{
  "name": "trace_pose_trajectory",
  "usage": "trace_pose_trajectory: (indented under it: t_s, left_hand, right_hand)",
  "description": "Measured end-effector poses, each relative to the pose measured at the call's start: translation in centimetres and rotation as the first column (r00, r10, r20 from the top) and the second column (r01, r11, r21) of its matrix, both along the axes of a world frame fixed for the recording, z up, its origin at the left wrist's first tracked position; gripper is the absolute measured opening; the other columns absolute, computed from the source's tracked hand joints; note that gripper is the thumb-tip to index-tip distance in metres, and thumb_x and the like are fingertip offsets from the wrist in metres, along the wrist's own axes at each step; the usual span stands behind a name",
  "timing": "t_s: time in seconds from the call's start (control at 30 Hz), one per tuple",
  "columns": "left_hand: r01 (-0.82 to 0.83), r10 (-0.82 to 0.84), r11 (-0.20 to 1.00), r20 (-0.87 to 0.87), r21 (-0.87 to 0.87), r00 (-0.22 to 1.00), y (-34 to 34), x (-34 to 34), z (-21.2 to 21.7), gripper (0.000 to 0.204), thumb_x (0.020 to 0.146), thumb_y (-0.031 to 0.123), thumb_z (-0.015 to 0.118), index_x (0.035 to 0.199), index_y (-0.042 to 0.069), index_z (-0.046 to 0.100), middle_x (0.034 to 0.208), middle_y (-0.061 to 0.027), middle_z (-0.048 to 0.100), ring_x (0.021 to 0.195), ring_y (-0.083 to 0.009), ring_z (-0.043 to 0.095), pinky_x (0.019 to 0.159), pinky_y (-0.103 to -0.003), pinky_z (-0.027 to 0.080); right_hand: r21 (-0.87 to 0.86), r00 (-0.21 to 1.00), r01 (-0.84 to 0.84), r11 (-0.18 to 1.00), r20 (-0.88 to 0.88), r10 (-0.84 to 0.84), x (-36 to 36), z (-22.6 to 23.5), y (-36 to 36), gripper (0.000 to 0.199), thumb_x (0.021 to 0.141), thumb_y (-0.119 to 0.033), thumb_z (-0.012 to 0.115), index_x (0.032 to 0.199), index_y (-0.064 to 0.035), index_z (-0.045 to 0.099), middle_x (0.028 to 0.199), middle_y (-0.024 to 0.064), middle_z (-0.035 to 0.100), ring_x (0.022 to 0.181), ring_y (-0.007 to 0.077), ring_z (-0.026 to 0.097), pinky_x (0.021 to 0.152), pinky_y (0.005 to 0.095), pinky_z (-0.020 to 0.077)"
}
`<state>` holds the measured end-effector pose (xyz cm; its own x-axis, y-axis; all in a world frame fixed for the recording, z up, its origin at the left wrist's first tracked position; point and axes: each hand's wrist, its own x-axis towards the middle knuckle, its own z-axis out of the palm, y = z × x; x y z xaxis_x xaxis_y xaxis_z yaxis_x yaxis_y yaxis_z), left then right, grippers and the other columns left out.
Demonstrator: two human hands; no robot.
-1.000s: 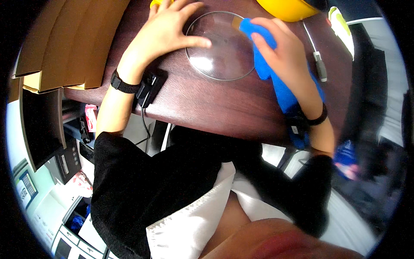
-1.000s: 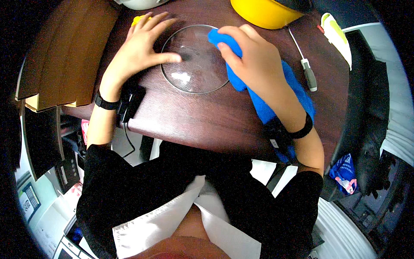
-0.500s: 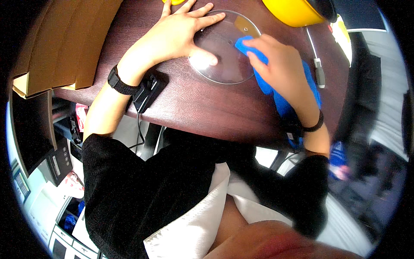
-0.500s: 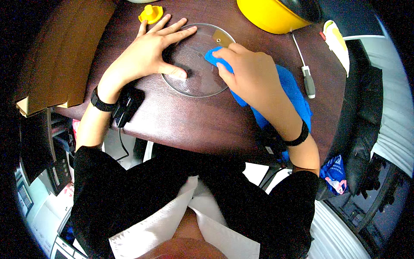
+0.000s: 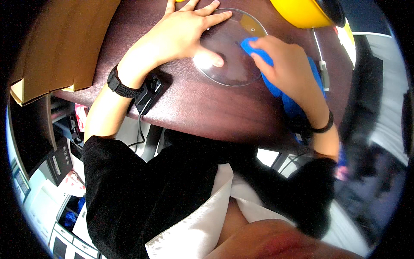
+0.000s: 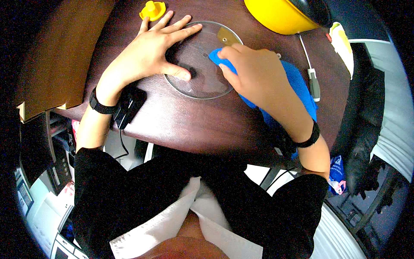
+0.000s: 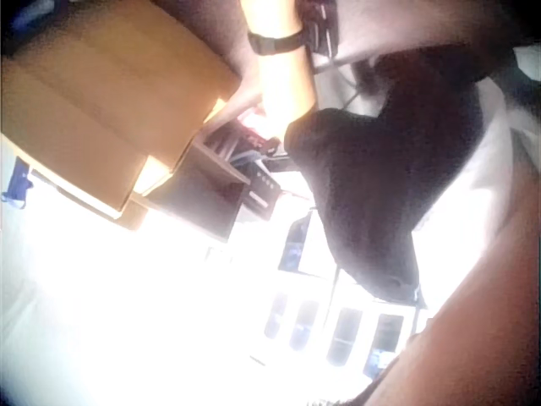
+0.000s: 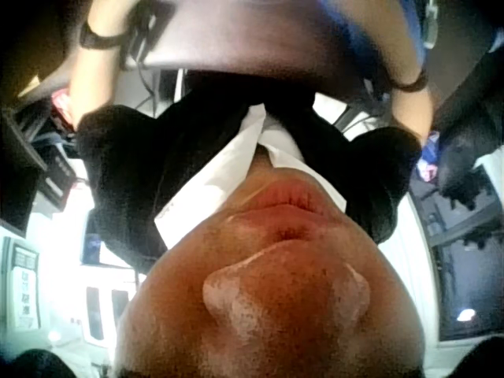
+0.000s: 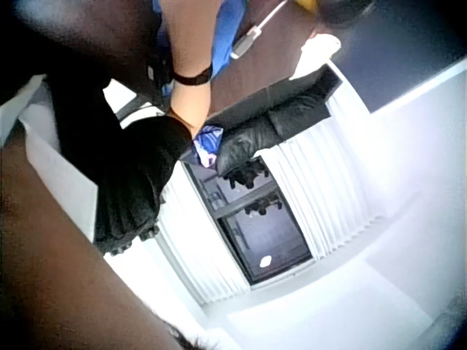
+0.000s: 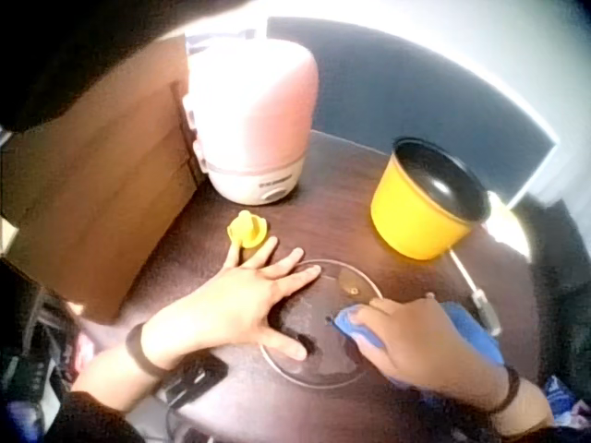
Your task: The person uses a screwdriver to loosen and remove a screw from a yellow plastic knob on a glass lid. They wipe the knob and lid with a blue cloth, then reattach the knob and tighten the screw.
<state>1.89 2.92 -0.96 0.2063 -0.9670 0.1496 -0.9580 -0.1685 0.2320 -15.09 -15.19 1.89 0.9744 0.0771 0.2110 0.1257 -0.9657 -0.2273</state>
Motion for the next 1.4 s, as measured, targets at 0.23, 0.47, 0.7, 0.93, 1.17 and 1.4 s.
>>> trace_pose_trajectory:
  t_s: [0.23,0.47,0.7,0.93,1.17,1.4]
  left_hand:
    - [-0.019,0.019,1.000,0.026,0.014,0.999,-0.1,-0.2,0.0,0.099,0.058,0.059,0.076,0.141,0.018,0.040,0.148,-0.0125,0.035,0.139,-0.0403,0.023,0.109,-0.064,0.010]
    - [0.028,-0.024,0.999,-0.088,0.045,0.996,0.2,0.6,0.4,0.101,0.063,0.060,0.074,0.137,0.000,0.038,0.143,-0.0267,0.034,0.136,-0.0477,0.024,0.109,-0.061,0.016]
    - [0.020,-0.009,0.998,-0.169,0.062,0.986,0.5,0.3,1.2,0.103,0.064,0.063,0.072,0.139,0.001,0.037,0.145,-0.0258,0.032,0.138,-0.0458,0.019,0.111,-0.061,0.011]
    - [0.025,-0.013,0.996,-0.143,0.082,0.990,0.0,0.1,1.1,0.103,0.063,0.060,0.074,0.138,0.000,0.037,0.145,-0.0268,0.031,0.138,-0.0470,0.018,0.111,-0.060,0.010]
    - [-0.007,0.034,0.988,-0.176,0.154,0.984,0.1,-0.2,2.2,0.103,0.062,0.056,0.078,0.139,0.001,0.037,0.146,-0.0273,0.030,0.138,-0.0466,0.017,0.112,-0.057,0.008]
    - [0.011,0.008,0.994,-0.180,0.105,0.984,-0.1,-0.3,2.1,0.101,0.061,0.054,0.080,0.138,0.002,0.039,0.146,-0.0255,0.032,0.139,-0.0466,0.017,0.112,-0.058,0.009]
  right_hand:
    - [-0.033,0.996,-0.058,0.998,0.070,0.061,4.0,-0.8,0.7,0.020,0.084,-0.025,0.062,0.096,-0.0095,0.060,0.085,0.0089,0.065,0.073,0.0313,0.064,0.062,0.0432,0.0516]
    - [-0.097,0.990,-0.075,0.992,0.116,0.086,5.9,-1.6,1.5,0.022,0.081,-0.023,0.062,0.099,-0.0099,0.060,0.087,0.0099,0.065,0.073,0.0315,0.064,0.062,0.0423,0.0526]
    - [0.018,0.996,-0.088,0.996,-0.025,0.088,-0.5,-0.1,0.7,0.022,0.082,-0.022,0.063,0.099,-0.0118,0.056,0.087,0.0086,0.062,0.070,0.0315,0.064,0.059,0.0414,0.0510]
    - [-0.124,0.987,-0.045,0.991,0.145,0.063,2.8,-1.0,-1.5,0.019,0.083,-0.024,0.062,0.097,-0.0121,0.060,0.084,0.0067,0.063,0.069,0.0274,0.064,0.059,0.0384,0.0513]
    - [-0.037,0.963,-0.224,0.974,0.143,0.227,4.4,-0.2,1.4,0.022,0.077,-0.017,0.062,0.096,-0.0051,0.061,0.084,0.0106,0.061,0.069,0.0303,0.063,0.060,0.0392,0.0511]
    - [-0.078,0.957,-0.289,0.954,-0.006,0.289,0.5,-0.9,-0.4,0.023,0.078,-0.023,0.064,0.100,-0.0176,0.059,0.088,0.0031,0.056,0.076,0.0257,0.063,0.064,0.0395,0.0516]
